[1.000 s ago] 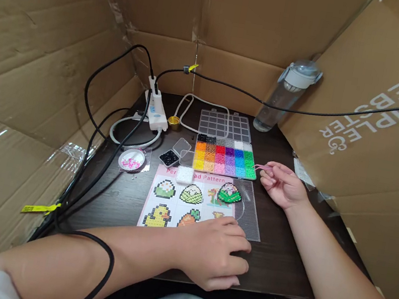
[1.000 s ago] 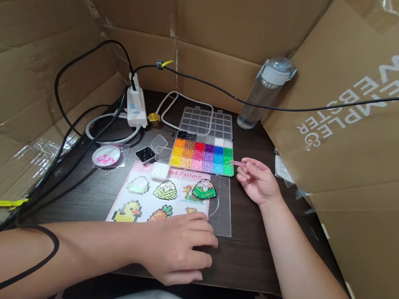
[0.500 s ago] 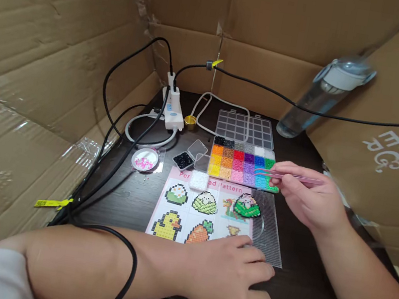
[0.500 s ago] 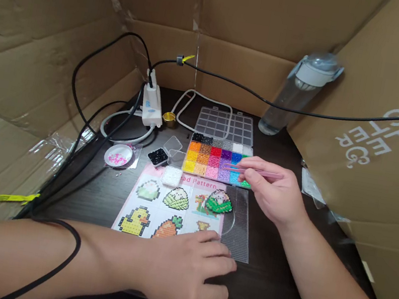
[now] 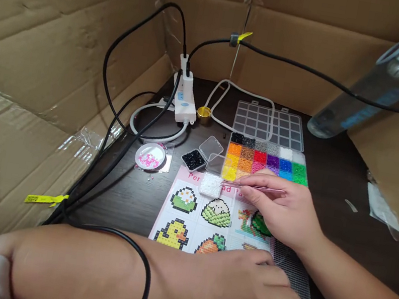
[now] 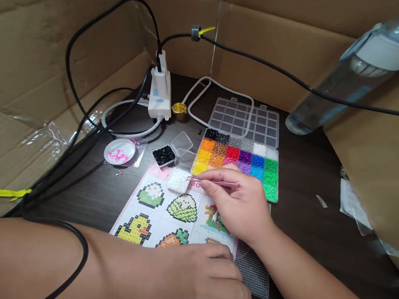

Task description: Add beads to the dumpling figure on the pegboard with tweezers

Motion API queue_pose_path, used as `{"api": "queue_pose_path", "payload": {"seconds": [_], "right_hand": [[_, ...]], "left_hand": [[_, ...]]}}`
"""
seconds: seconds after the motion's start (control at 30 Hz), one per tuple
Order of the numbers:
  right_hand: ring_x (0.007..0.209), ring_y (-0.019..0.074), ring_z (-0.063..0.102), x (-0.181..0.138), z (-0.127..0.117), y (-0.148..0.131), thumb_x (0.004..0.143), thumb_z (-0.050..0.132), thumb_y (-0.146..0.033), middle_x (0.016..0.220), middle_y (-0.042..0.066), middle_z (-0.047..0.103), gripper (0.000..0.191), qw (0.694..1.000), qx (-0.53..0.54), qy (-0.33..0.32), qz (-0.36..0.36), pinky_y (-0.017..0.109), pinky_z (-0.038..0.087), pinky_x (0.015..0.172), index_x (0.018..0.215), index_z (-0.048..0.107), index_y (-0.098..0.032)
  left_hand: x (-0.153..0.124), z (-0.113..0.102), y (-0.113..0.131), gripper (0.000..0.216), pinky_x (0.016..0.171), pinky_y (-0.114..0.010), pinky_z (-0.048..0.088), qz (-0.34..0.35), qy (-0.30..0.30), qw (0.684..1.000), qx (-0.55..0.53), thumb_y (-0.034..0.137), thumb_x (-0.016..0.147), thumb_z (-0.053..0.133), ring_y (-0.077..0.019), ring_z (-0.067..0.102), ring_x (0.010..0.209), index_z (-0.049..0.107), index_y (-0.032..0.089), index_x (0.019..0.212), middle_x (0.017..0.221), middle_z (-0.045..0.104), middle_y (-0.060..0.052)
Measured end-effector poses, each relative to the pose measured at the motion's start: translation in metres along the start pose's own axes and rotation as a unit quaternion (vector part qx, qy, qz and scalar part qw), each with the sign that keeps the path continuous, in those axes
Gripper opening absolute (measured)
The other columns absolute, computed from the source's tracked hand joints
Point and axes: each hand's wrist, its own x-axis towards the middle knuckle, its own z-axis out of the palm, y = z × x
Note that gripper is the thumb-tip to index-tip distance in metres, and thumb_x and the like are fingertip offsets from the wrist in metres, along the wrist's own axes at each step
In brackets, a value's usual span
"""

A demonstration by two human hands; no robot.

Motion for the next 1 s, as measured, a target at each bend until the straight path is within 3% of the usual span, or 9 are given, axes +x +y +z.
{"api": "queue_pose_path", "payload": {"seconds": [0.5,1.0], "right_hand": [[0.080,0.0211,0.076,0.0012,0.0097,0.0006,0.081,0.076,-0.030,0.090,0.006,0.079,0.007,0.998,-0.004,-0.028,0.050,0.033,0.064,0.068,0.084,0.081,-0.026],[0.080,0.0213,0.076,0.0020,0.0095,0.0015,0.081,0.076,-0.029,0.089,0.005,0.080,0.005,0.999,-0.005,-0.027,0.040,0.034,0.064,0.069,0.082,0.081,-0.028]], "left_hand": [[-0.0004,0.0060,0.0010,0.027,0.066,-0.037,0.046,-0.020,-0.015,1.000,0.006,0.030,0.096,0.051,-0.0203,0.060,0.077,0.076,0.021,0.092,0.093,0.068,-0.008],[-0.0001,0.0096,0.0013,0.026,0.061,-0.036,0.044,-0.023,0.001,1.000,0.003,0.029,0.094,0.053,-0.0185,0.058,0.071,0.078,0.022,0.088,0.089,0.067,-0.007]]}}
